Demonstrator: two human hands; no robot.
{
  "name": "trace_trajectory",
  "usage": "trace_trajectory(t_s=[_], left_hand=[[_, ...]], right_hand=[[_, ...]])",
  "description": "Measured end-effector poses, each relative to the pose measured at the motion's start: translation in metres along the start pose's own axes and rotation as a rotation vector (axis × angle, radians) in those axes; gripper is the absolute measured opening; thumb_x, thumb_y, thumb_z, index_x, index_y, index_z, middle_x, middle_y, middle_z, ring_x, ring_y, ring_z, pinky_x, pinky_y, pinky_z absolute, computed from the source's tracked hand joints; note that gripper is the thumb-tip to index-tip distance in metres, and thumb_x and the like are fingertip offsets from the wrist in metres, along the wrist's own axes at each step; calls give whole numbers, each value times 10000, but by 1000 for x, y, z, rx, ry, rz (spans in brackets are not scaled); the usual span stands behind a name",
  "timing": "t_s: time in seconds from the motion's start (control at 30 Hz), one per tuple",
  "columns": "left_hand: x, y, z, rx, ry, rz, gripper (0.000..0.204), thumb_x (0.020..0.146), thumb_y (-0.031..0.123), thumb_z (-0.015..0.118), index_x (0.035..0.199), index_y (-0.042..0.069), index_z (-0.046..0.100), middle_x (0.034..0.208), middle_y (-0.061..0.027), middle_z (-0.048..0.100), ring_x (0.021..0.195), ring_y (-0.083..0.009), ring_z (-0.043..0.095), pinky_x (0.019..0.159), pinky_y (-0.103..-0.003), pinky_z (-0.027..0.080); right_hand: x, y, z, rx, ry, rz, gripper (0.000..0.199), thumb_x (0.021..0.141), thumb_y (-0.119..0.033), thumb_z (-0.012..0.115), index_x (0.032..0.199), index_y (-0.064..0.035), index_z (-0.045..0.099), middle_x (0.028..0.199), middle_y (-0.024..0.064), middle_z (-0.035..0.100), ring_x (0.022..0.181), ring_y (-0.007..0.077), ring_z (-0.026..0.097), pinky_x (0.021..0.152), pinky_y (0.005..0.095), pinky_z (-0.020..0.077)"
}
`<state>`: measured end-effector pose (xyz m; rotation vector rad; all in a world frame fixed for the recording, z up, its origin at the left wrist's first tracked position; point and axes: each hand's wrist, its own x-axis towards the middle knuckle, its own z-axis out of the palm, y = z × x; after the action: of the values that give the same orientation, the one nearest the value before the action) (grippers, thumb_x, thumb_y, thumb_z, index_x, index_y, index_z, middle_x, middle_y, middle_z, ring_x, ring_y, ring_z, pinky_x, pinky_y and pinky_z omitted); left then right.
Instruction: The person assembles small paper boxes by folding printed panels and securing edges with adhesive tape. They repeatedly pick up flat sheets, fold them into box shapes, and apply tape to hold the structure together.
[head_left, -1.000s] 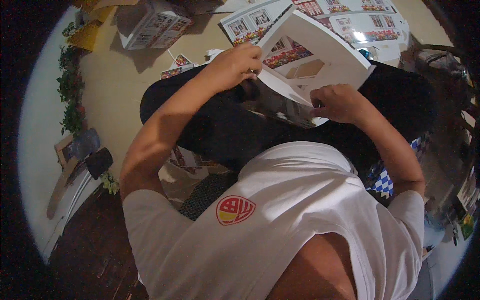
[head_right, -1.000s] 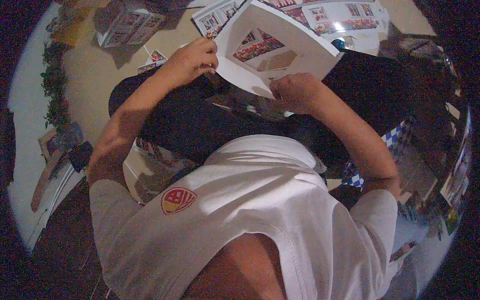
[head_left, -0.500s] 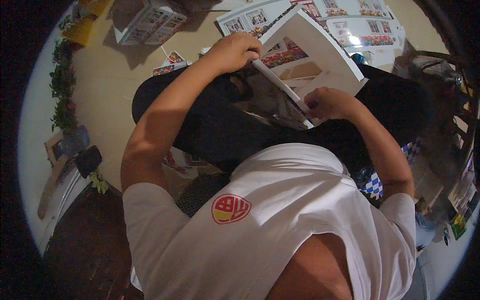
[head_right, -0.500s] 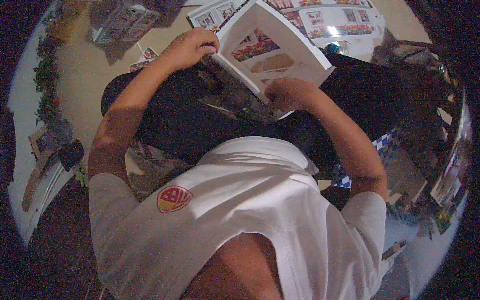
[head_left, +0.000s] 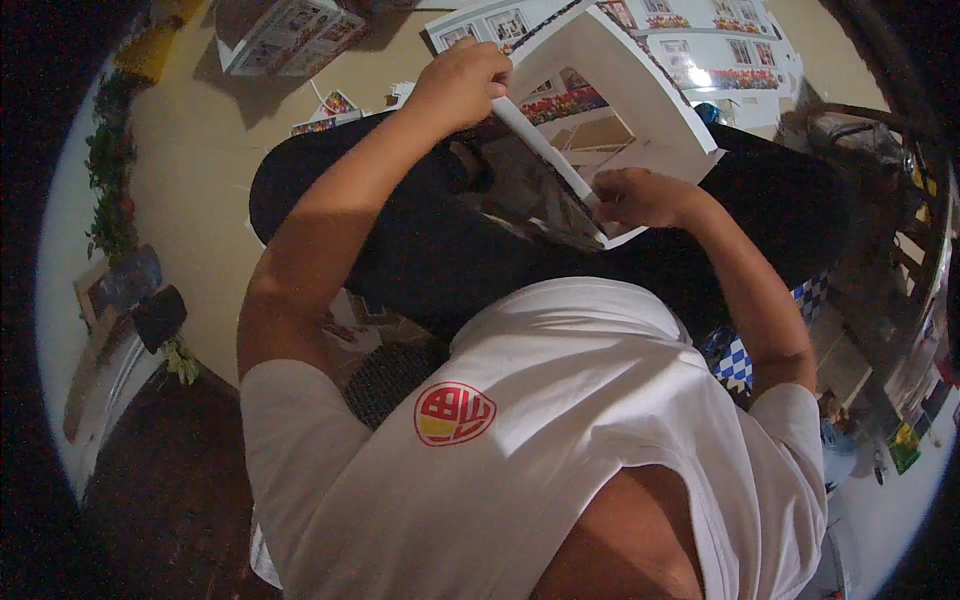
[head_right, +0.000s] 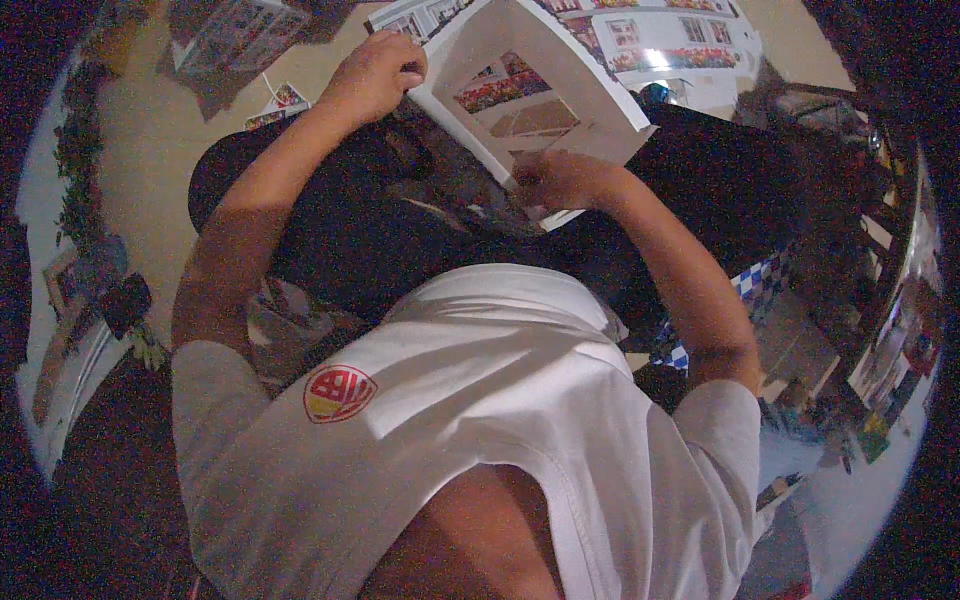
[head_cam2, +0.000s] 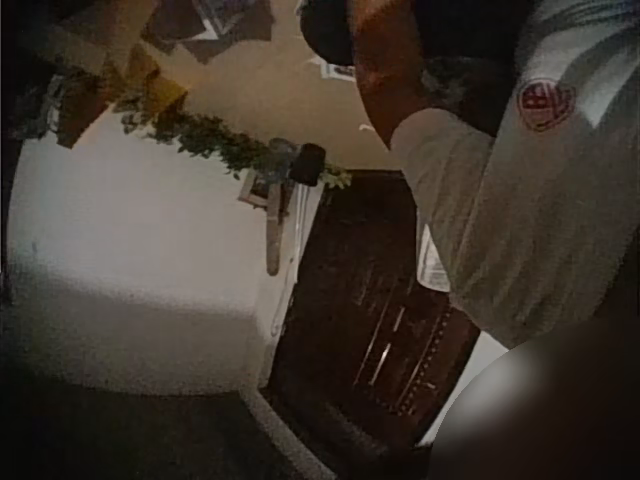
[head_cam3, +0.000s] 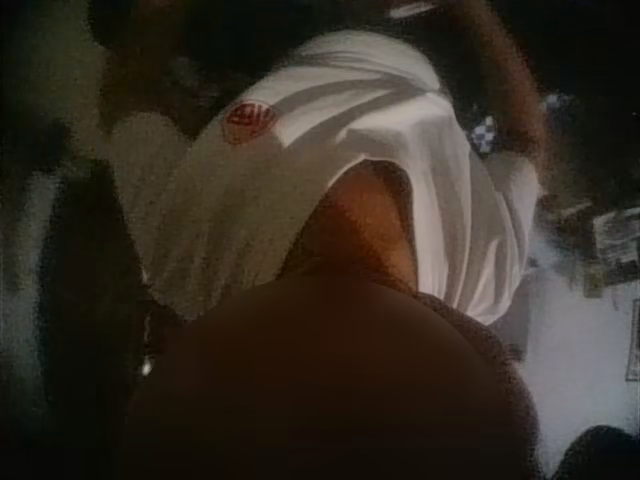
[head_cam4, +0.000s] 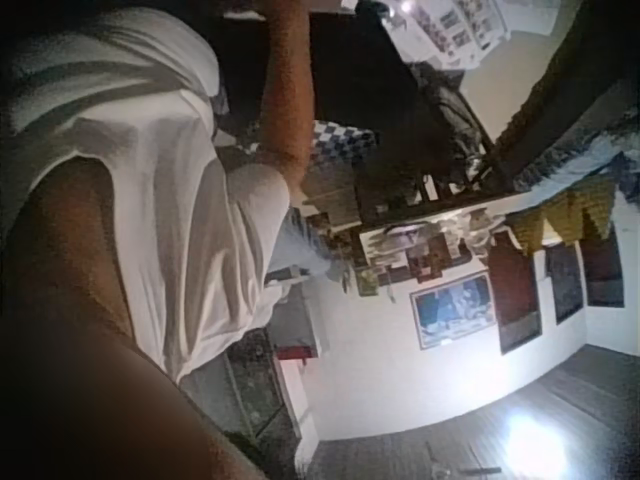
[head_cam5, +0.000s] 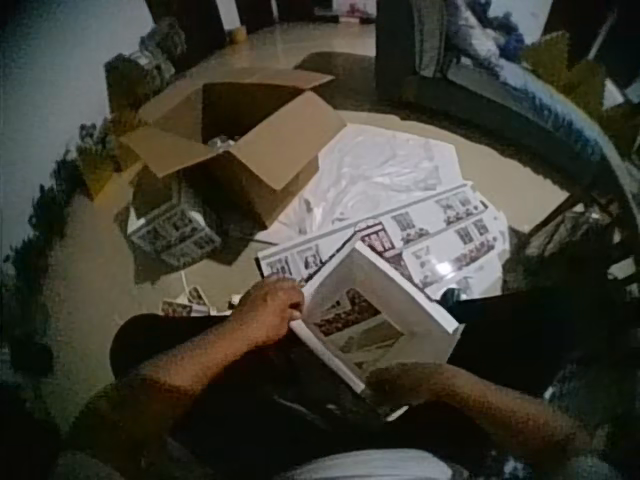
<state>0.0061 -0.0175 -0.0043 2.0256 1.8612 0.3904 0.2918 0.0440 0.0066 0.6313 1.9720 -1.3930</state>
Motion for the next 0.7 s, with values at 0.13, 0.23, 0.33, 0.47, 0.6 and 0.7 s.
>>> trace_trajectory(t_s=[0.13, 0.23, 0.33, 0.47, 0.6, 0.7], left_hand=[[-3, -4, 2, -37, -15, -43, 136, 765, 126, 671, 877, 82, 609, 930, -97, 583, 1015, -311, 543, 901, -431, 434], [-2, 3, 1, -16, 28, -14, 159, 758, 105, 668, 906, 94, 610, 945, -94, 583, 1021, -310, 542, 912, -438, 431], [-6, 11, 0, 63, 170, 167, 180, 757, 87, 664, 928, 93, 610, 961, -91, 593, 1018, -305, 548, 914, -442, 430], [-11, 12, 7, 107, 138, 430, 175, 766, 104, 671, 930, 78, 615, 959, -91, 607, 1002, -290, 562, 904, -430, 431], [-11, 10, 7, 24, 69, 446, 141, 779, 141, 676, 893, 75, 626, 911, -82, 616, 958, -278, 571, 896, -409, 430], [-12, 10, 14, 9, -32, 375, 130, 781, 159, 679, 874, 79, 637, 875, -71, 618, 924, -272, 568, 899, -404, 417]], right_hand=[[10, -3, 10, 167, 227, -184, 318, 926, -264, 593, 1119, -11, 596, 925, 137, 647, 875, 220, 620, 813, 350, 475], [25, 2, 16, 181, 304, -171, 307, 938, -243, 580, 1137, -10, 600, 973, 135, 647, 913, 212, 609, 838, 333, 463], [27, 7, 19, 261, 345, -184, 292, 931, -217, 585, 1133, -8, 601, 995, 137, 657, 908, 215, 612, 833, 343, 469], [39, 30, 26, 397, 465, -222, 263, 905, -195, 610, 1084, -3, 611, 954, 149, 674, 867, 221, 630, 809, 361, 490], [28, 15, 9, 365, 347, -160, 262, 903, -205, 617, 1075, -6, 619, 940, 135, 666, 876, 213, 622, 826, 347, 482], [21, 15, 7, 323, 262, -225, 292, 916, -273, 606, 1054, -16, 623, 921, 138, 653, 869, 227, 617, 813, 356, 475]])
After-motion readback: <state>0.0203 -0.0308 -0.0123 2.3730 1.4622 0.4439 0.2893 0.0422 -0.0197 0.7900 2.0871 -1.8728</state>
